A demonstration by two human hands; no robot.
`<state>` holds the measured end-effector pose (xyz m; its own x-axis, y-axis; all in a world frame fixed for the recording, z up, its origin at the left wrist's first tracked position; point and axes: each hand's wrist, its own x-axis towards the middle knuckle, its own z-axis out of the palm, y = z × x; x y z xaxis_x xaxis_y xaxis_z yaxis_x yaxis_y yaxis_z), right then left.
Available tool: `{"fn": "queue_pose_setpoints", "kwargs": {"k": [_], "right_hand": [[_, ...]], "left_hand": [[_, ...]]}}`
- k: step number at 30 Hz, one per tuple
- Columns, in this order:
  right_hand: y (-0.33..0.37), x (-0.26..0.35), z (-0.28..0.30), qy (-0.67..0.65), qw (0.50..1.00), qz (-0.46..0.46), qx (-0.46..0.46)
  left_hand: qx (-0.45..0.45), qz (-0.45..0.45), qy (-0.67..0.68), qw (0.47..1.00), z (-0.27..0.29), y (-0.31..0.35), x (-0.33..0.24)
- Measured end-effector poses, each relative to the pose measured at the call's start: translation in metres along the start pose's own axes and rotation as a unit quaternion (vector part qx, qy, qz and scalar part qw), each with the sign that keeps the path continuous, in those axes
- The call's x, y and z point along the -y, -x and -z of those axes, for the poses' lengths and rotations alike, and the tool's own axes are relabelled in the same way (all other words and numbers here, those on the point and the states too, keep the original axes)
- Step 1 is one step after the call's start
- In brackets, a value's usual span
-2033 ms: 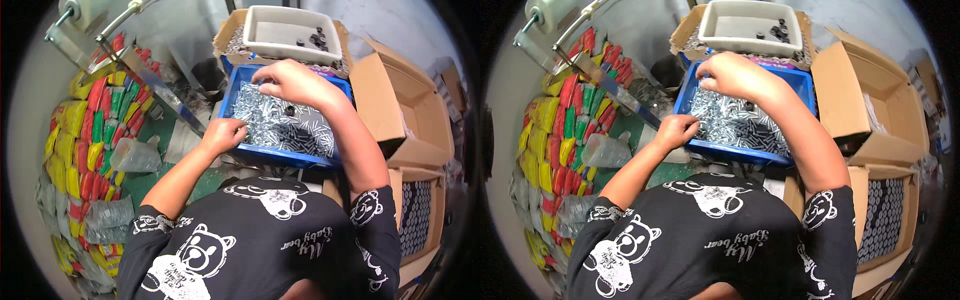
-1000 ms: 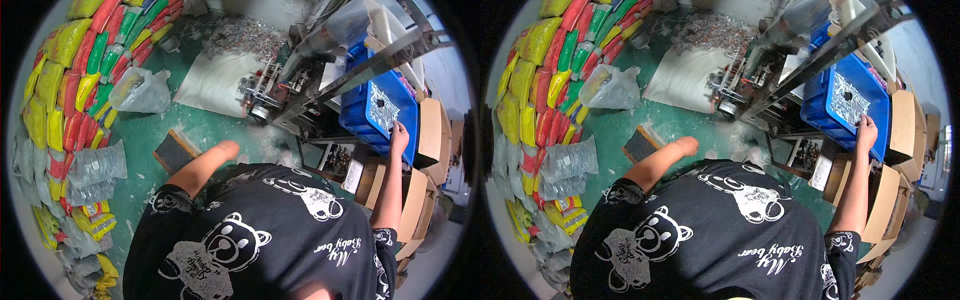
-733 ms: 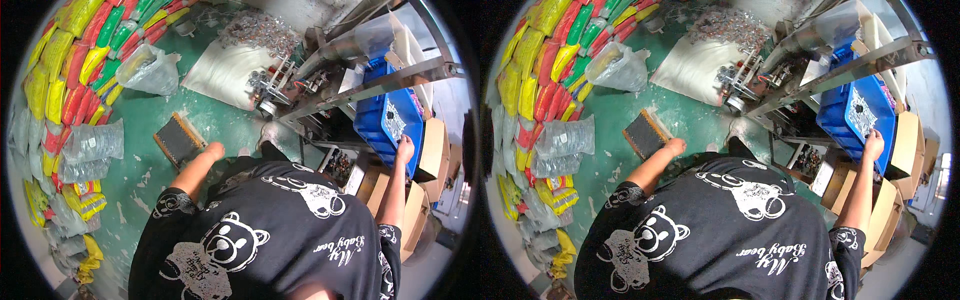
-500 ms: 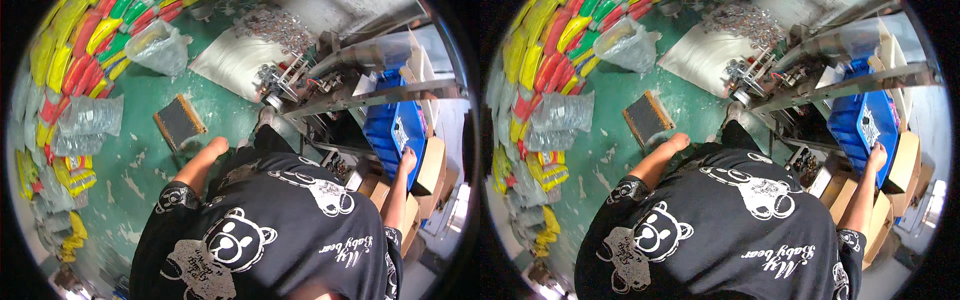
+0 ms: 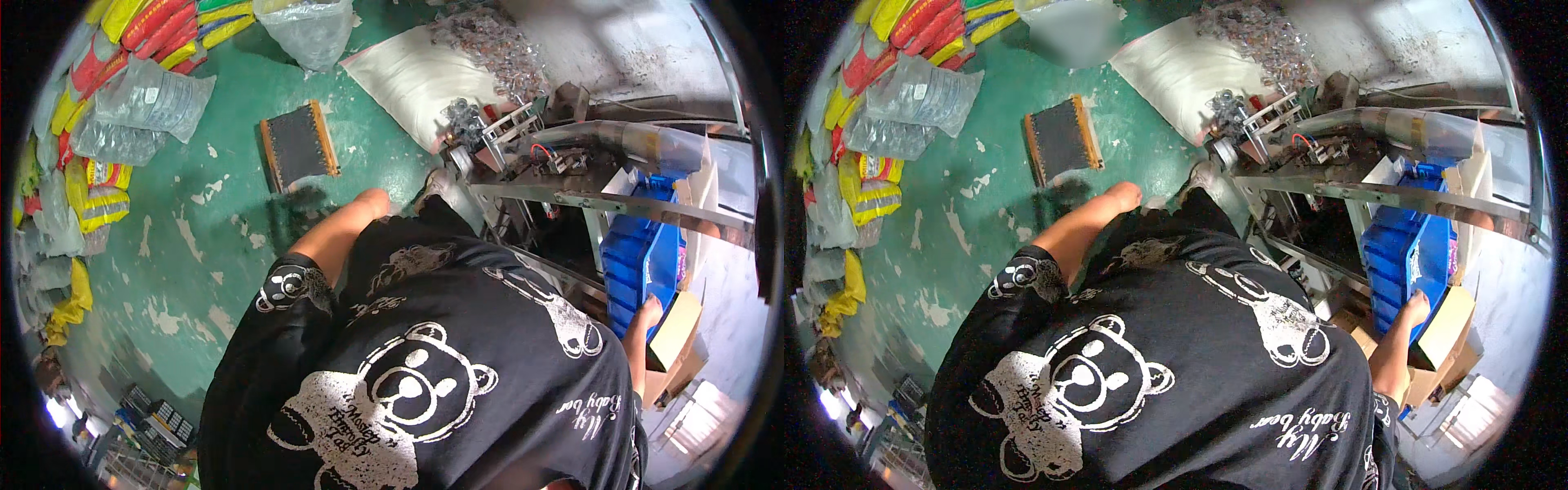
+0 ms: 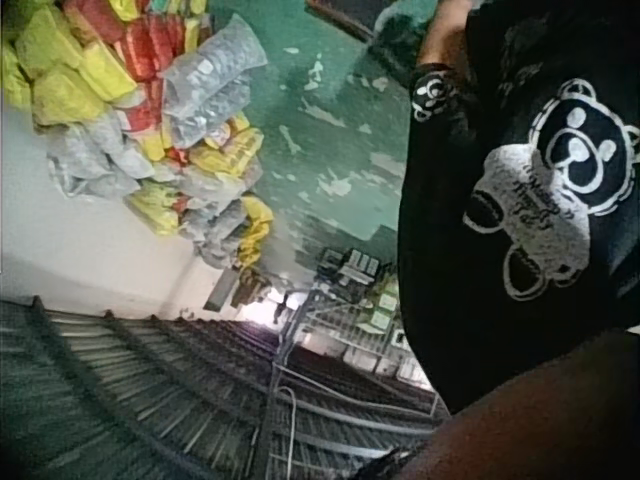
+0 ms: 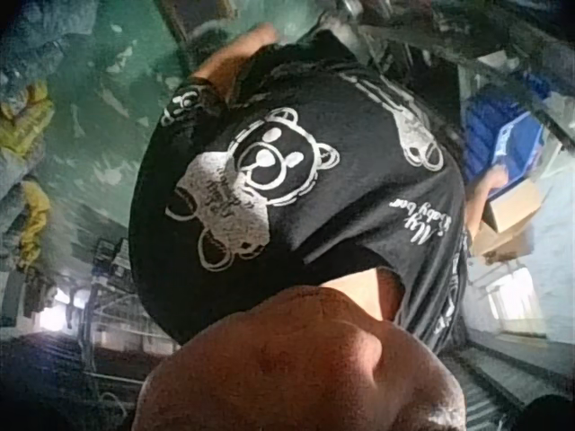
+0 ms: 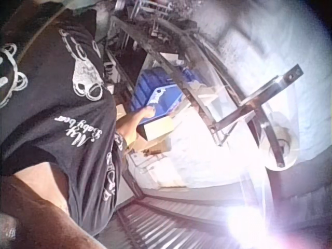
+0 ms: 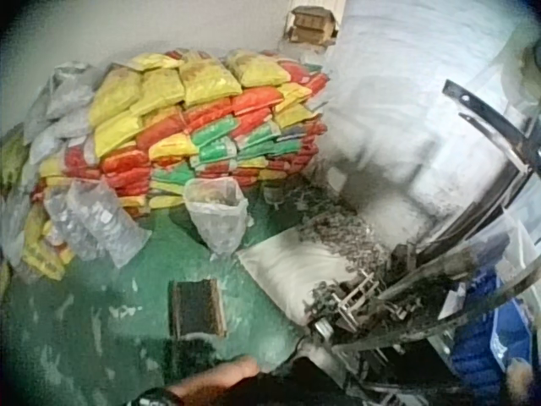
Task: The person packs and organizes hardware components by hand, sorting screws and rubber bushings from plastic containers and arranging cylindrical parts into cardboard boxes.
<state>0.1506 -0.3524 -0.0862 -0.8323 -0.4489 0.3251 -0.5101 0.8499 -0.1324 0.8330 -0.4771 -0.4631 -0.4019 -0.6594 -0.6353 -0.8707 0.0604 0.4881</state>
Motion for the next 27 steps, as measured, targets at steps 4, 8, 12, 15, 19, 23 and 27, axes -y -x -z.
{"fn": "queue_pose_setpoints", "kwargs": {"k": [4,8,12,15,19,23,27], "right_hand": [[-0.008,-0.003,-0.002,0.003,1.0,-0.003,-0.002],[-0.017,-0.028,0.003,0.022,1.0,0.004,-0.009],[-0.008,0.001,-0.003,0.074,0.997,-0.003,0.01],[-0.006,-0.003,0.003,0.061,0.998,0.002,0.009],[-0.009,-0.003,0.005,0.044,0.999,0.014,0.001],[0.0,-0.004,0.004,-0.005,1.0,-0.007,-0.014],[-0.001,-0.007,0.003,-0.022,1.0,-0.005,-0.008]], "left_hand": [[0.011,0.019,0.027,0.999,-0.005,-0.002,0.001],[0.015,0.016,0.053,0.998,-0.011,-0.008,0.003],[-0.001,0.091,0.124,0.988,-0.016,-0.003,0.005],[0.027,0.075,0.151,0.985,0.002,0.006,-0.004],[0.039,0.084,0.126,0.988,0.0,-0.005,0.0],[0.076,0.072,0.092,0.99,0.006,-0.019,0.004],[0.046,0.017,0.032,0.998,0.017,-0.013,0.002]]}}
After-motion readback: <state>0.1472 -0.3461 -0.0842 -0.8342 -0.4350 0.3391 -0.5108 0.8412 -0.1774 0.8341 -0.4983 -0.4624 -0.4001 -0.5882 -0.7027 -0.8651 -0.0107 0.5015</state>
